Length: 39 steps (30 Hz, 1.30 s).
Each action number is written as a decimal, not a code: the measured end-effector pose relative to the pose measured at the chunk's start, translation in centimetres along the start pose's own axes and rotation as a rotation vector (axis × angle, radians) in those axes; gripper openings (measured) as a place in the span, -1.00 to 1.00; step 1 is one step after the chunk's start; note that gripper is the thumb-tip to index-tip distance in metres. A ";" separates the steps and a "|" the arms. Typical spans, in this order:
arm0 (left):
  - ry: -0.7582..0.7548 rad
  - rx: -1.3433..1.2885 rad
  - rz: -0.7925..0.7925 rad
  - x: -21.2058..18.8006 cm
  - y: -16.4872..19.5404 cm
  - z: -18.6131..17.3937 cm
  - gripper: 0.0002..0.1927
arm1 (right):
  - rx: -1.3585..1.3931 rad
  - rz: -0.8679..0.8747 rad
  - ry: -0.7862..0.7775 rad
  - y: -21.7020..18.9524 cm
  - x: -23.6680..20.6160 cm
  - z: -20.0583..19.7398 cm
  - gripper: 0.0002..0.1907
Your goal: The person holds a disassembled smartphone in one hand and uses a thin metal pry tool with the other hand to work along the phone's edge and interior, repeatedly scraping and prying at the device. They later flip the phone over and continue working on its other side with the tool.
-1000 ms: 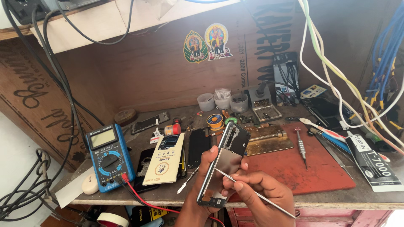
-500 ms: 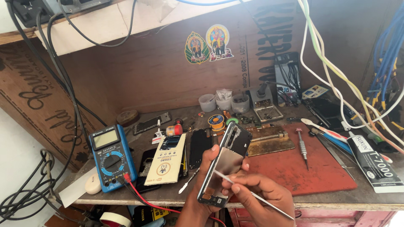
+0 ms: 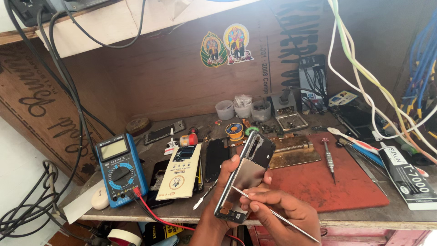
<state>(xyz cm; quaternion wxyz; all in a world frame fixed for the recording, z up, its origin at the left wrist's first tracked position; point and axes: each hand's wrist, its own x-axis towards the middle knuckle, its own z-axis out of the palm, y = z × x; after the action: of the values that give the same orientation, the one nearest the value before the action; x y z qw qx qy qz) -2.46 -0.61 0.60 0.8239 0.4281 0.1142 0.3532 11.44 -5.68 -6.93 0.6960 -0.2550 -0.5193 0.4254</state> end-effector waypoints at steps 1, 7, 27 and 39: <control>0.008 0.004 -0.001 0.0 0.0 0.0 -0.21 | 0.017 0.006 0.006 0.0 0.0 0.0 -0.84; -0.021 -0.057 -0.009 0.1 -0.2 -0.2 -0.22 | -0.078 -0.055 0.005 0.1 0.0 0.2 -0.87; -0.067 -0.089 -0.019 0.1 -0.1 -0.4 -0.23 | -0.062 -0.108 0.018 0.2 -0.1 0.6 -0.85; -0.091 -0.087 -0.019 0.1 0.0 -0.3 -0.23 | -0.149 -0.173 0.017 0.1 -0.1 0.6 -0.86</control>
<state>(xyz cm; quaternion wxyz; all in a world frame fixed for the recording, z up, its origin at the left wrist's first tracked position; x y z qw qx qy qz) -2.50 -0.35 0.48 0.8494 0.4065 0.0650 0.3303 10.87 -5.79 -6.88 0.7136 -0.2640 -0.5635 0.3218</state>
